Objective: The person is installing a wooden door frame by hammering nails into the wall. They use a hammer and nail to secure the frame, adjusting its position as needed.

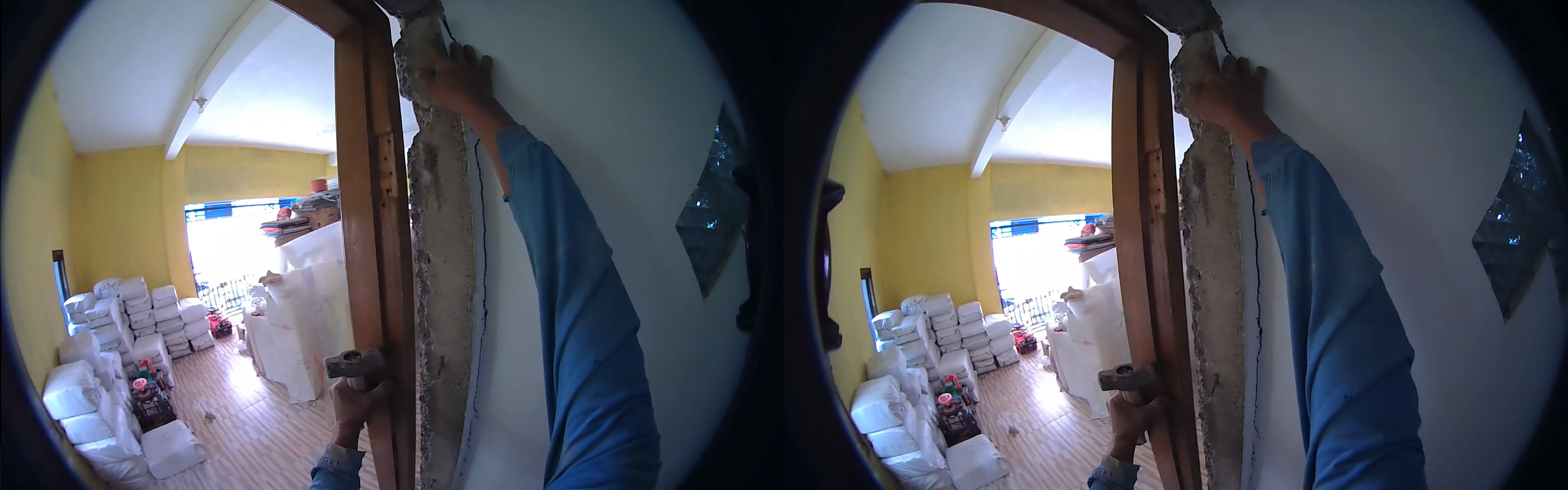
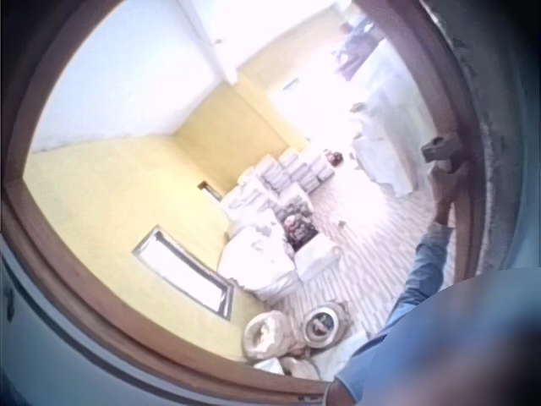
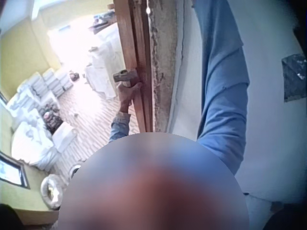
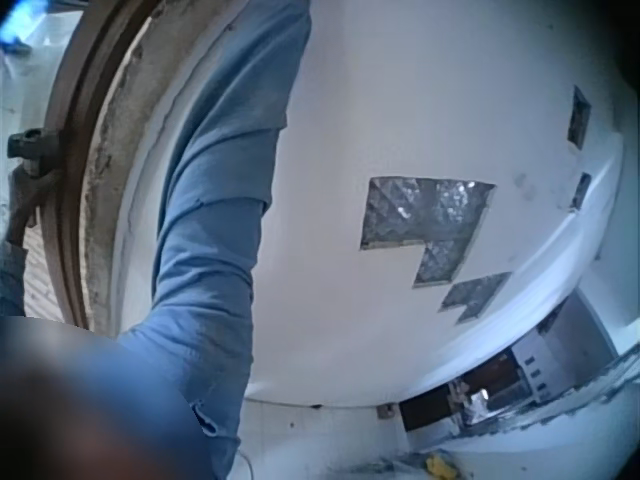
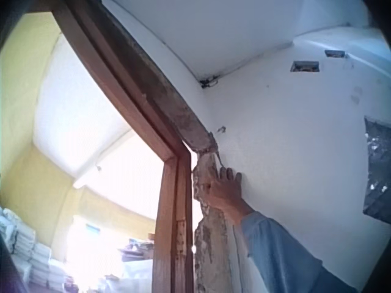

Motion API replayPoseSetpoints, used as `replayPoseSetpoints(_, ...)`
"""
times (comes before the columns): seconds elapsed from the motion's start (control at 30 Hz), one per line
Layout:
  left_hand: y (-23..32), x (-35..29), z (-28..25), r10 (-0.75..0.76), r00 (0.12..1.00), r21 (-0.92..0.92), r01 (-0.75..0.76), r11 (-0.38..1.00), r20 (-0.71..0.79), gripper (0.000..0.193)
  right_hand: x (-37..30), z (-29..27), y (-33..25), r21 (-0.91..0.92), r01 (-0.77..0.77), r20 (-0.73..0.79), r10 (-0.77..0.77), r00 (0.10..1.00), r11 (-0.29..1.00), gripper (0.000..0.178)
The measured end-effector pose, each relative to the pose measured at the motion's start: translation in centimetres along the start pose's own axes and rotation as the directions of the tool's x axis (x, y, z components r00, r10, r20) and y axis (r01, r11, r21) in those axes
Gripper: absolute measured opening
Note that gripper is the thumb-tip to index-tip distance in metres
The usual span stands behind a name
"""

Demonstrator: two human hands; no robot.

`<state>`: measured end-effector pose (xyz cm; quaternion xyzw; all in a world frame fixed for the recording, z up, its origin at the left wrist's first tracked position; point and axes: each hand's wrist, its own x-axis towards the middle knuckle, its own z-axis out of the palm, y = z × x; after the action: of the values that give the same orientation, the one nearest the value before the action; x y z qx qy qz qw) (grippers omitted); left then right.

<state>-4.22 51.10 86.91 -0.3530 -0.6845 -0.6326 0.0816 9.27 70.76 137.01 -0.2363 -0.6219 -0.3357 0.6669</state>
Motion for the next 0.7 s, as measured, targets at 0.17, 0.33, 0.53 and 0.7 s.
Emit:
replayPoseSetpoints(0.17, -0.2, -0.7, -0.1, 0.107, 0.993, 0.107, -0.102, 0.989, -0.046, 0.050, 0.1, -0.5, 0.1, 0.004, 0.033, 0.036, -0.033, 0.999, 0.999, 0.068)
replayPoseSetpoints(0.33, -0.5, -0.5, -0.4, 0.139, 0.989, 0.043, -0.137, 0.990, -0.051, 0.051, -0.4, -0.3, 0.2, 0.002, 0.030, -0.007, -0.030, 1.000, 1.000, 0.067)
replayPoseSetpoints(0.53, -0.5, -0.7, -0.2, 0.117, 0.992, 0.104, -0.111, 0.988, -0.049, 0.054, -2.2, 0.2, -0.3, 0.007, 0.057, -0.186, -0.054, 0.981, 0.998, 0.064)
replayPoseSetpoints(0.7, 0.2, -0.7, -0.5, 0.105, 0.994, 0.101, -0.101, 0.990, -0.032, 0.058, -3.0, -0.2, 0.8, 0.102, 0.084, -0.017, -0.082, 0.996, 0.991, 0.063)
